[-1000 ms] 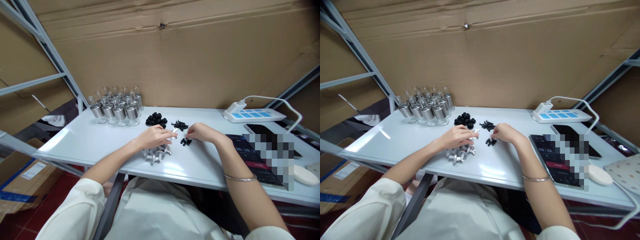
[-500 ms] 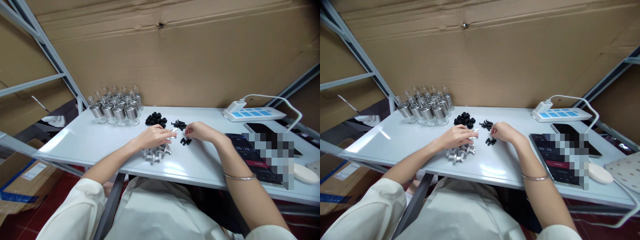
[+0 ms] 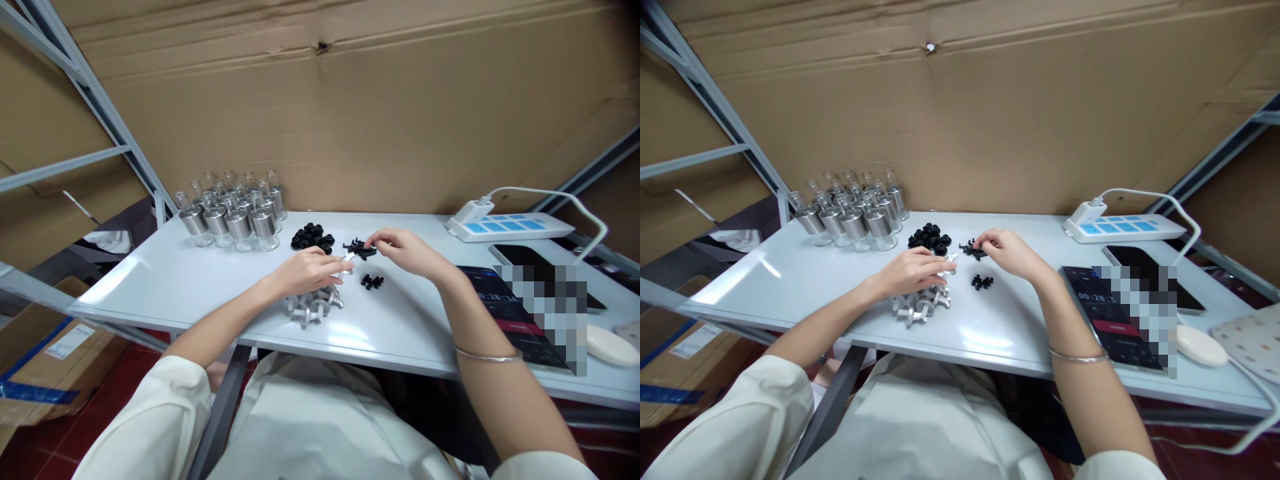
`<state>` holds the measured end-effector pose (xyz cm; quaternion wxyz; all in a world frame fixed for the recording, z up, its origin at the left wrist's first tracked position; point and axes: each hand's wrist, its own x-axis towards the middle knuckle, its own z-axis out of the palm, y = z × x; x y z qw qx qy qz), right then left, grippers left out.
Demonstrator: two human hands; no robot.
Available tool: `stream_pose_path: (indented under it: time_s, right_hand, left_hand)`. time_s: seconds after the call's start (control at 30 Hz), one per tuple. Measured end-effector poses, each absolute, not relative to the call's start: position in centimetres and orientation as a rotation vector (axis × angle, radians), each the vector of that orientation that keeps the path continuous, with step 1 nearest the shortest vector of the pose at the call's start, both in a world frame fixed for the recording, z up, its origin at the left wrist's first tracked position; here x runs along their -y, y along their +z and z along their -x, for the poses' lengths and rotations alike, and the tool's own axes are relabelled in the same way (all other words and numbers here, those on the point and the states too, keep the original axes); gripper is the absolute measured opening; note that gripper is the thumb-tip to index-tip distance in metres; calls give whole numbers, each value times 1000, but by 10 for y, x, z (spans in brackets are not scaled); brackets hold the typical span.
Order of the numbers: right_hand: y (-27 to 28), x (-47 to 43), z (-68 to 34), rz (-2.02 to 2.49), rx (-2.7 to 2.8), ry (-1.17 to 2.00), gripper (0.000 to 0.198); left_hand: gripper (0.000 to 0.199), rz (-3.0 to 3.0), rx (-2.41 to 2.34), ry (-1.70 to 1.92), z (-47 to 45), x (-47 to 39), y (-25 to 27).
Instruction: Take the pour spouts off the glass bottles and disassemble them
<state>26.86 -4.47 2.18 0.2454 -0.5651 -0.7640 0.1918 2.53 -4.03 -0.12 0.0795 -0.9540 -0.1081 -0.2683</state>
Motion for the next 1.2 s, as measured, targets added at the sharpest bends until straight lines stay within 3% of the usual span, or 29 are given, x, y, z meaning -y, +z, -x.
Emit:
stream_pose_path:
  time_s: [0.17,0.4,1.2]
  right_hand:
    - [30,52,-265,1345,1869,782,27]
    - [35,61,-260,1131,1661,1049,35]
    - [31,63,-246,1026,1611,1150,34]
  left_hand:
    - [30,2874,355,-764,-25,40,-1]
    - [31,2860,355,-776,-25,41,-1]
    - [30,2779,293,-814,-25,40,-3]
